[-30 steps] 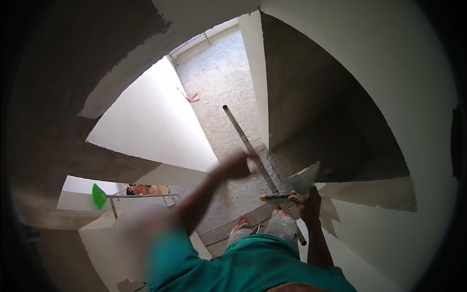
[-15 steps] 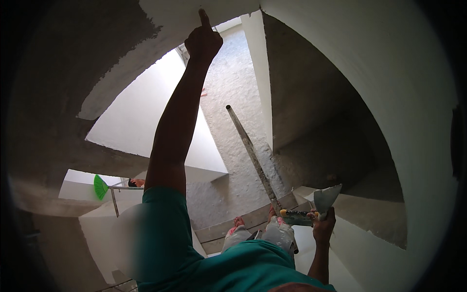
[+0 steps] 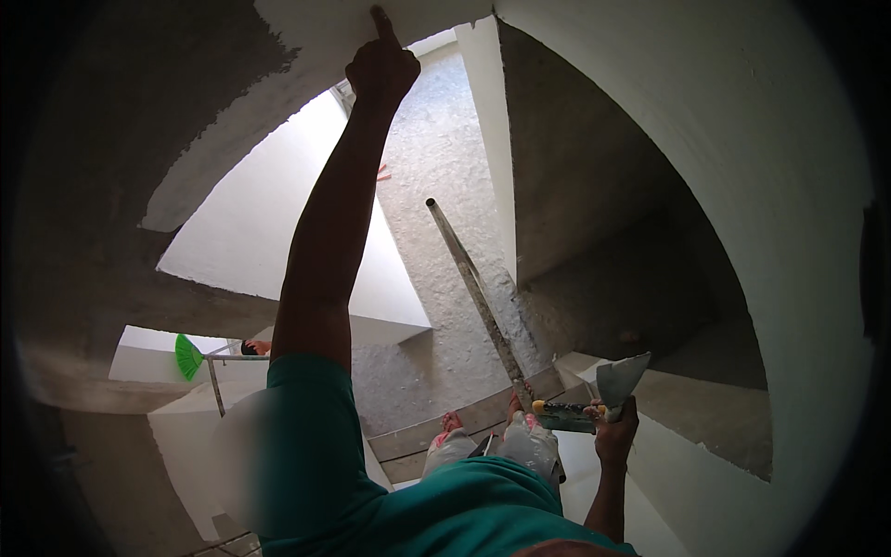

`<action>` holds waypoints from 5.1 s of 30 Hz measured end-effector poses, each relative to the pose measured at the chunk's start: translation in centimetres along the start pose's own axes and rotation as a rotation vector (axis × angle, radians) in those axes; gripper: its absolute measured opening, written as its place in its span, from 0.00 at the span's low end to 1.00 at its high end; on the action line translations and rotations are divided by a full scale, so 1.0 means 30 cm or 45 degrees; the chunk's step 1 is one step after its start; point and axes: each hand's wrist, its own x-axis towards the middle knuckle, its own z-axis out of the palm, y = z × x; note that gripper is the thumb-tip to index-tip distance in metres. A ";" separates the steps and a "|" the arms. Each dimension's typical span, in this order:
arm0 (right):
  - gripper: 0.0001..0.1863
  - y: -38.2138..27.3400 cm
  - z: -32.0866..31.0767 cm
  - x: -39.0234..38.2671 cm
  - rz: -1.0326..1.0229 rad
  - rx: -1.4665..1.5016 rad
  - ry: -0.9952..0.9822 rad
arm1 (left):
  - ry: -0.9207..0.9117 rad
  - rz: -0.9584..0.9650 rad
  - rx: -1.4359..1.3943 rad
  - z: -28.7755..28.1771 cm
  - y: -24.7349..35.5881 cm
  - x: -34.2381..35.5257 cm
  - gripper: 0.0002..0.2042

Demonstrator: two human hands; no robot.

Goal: The person applies plaster to the ceiling and upper wall of a stairwell using a trowel and hawk. They repeatedly scoop plaster from the hawk and smooth it onto the surface while standing on the stairs.

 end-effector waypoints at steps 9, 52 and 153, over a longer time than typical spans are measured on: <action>0.17 -0.002 0.008 -0.009 0.005 0.021 0.000 | -0.014 -0.002 -0.007 0.004 0.006 0.003 0.39; 0.17 0.039 0.013 -0.003 -0.017 -0.063 -0.026 | 0.024 0.015 -0.177 -0.013 0.052 -0.022 0.36; 0.21 -0.151 0.272 0.242 -0.510 -0.284 -0.560 | -1.107 -1.226 -2.585 -0.314 -0.063 -1.075 0.24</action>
